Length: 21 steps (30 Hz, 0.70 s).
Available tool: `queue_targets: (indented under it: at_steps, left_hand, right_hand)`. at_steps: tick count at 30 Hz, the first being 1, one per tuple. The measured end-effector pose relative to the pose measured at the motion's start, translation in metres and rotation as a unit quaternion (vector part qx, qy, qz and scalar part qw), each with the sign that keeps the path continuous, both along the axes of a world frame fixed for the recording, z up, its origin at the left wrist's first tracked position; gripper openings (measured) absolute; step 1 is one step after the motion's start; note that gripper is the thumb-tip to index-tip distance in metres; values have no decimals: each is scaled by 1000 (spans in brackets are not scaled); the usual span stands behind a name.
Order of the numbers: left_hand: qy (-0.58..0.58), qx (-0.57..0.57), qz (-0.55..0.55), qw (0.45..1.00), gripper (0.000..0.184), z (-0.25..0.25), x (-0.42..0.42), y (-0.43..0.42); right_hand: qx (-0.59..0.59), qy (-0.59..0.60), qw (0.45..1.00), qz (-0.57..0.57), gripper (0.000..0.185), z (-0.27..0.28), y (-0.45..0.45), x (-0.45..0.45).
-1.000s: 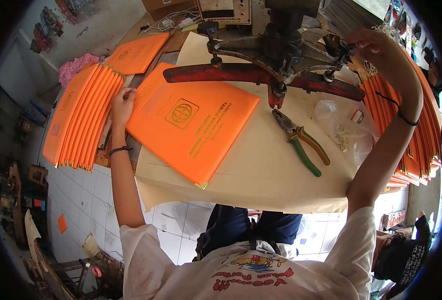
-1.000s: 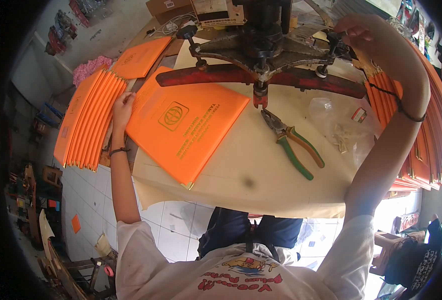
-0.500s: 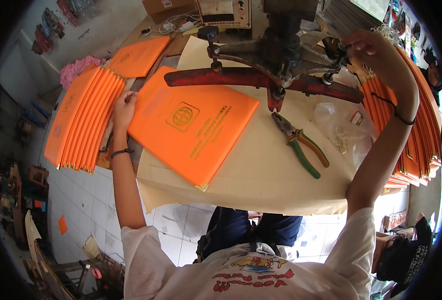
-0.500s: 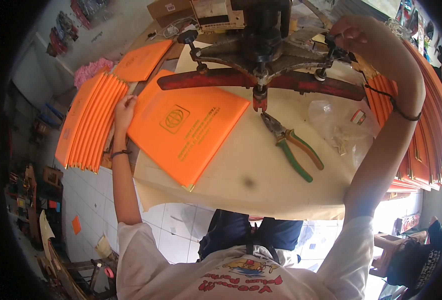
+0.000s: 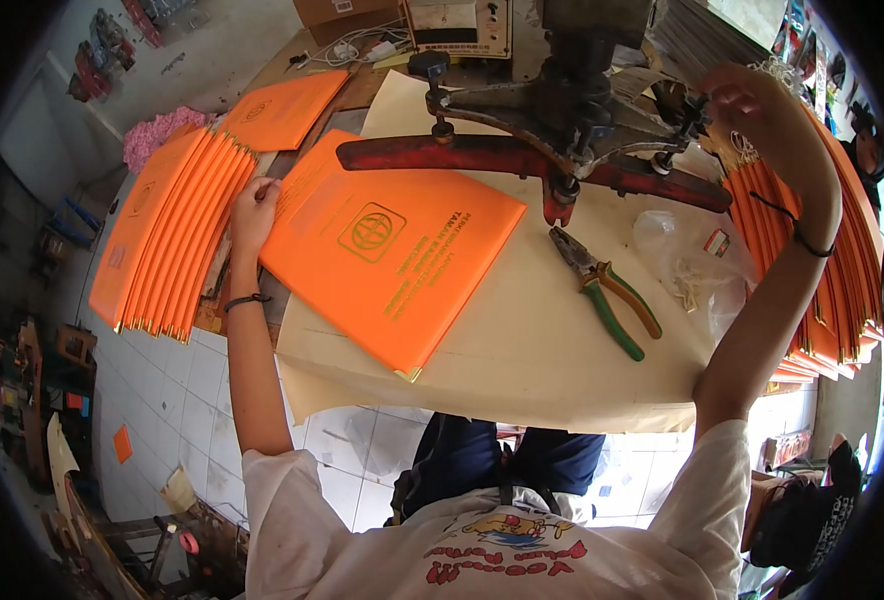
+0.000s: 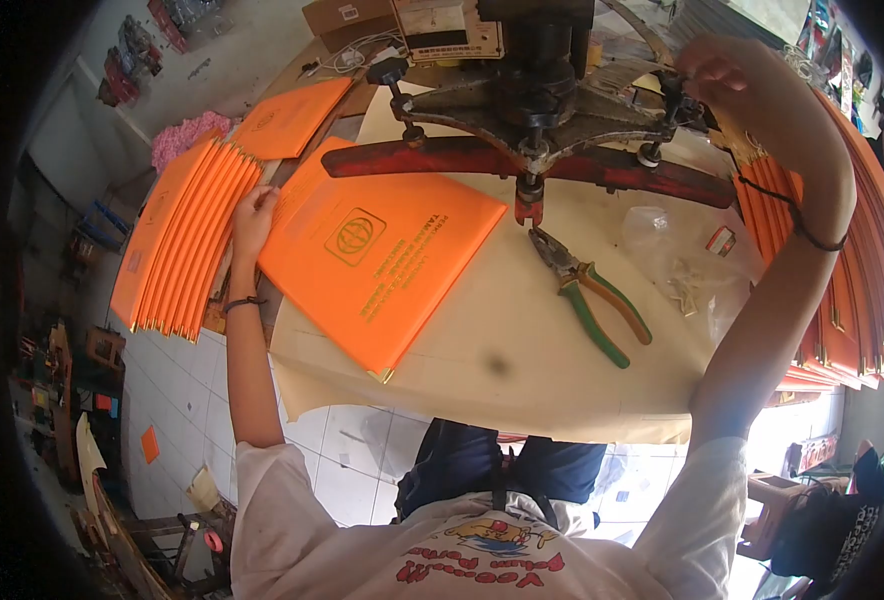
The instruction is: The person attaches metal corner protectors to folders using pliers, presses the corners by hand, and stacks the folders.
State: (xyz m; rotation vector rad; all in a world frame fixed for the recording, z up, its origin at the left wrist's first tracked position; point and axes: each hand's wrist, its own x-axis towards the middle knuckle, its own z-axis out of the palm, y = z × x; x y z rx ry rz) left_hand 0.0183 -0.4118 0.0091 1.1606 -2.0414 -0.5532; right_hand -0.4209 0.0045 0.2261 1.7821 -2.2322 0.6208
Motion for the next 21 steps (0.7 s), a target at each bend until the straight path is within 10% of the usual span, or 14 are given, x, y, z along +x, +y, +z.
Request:
queue_targets:
  at_steps: [21]
  left_hand:
    - [7, -3, -12, 1000, 31, -1, 0, -1]
  right_hand:
    - [-9, -2, 1000, 23, 25, -2, 2, -7]
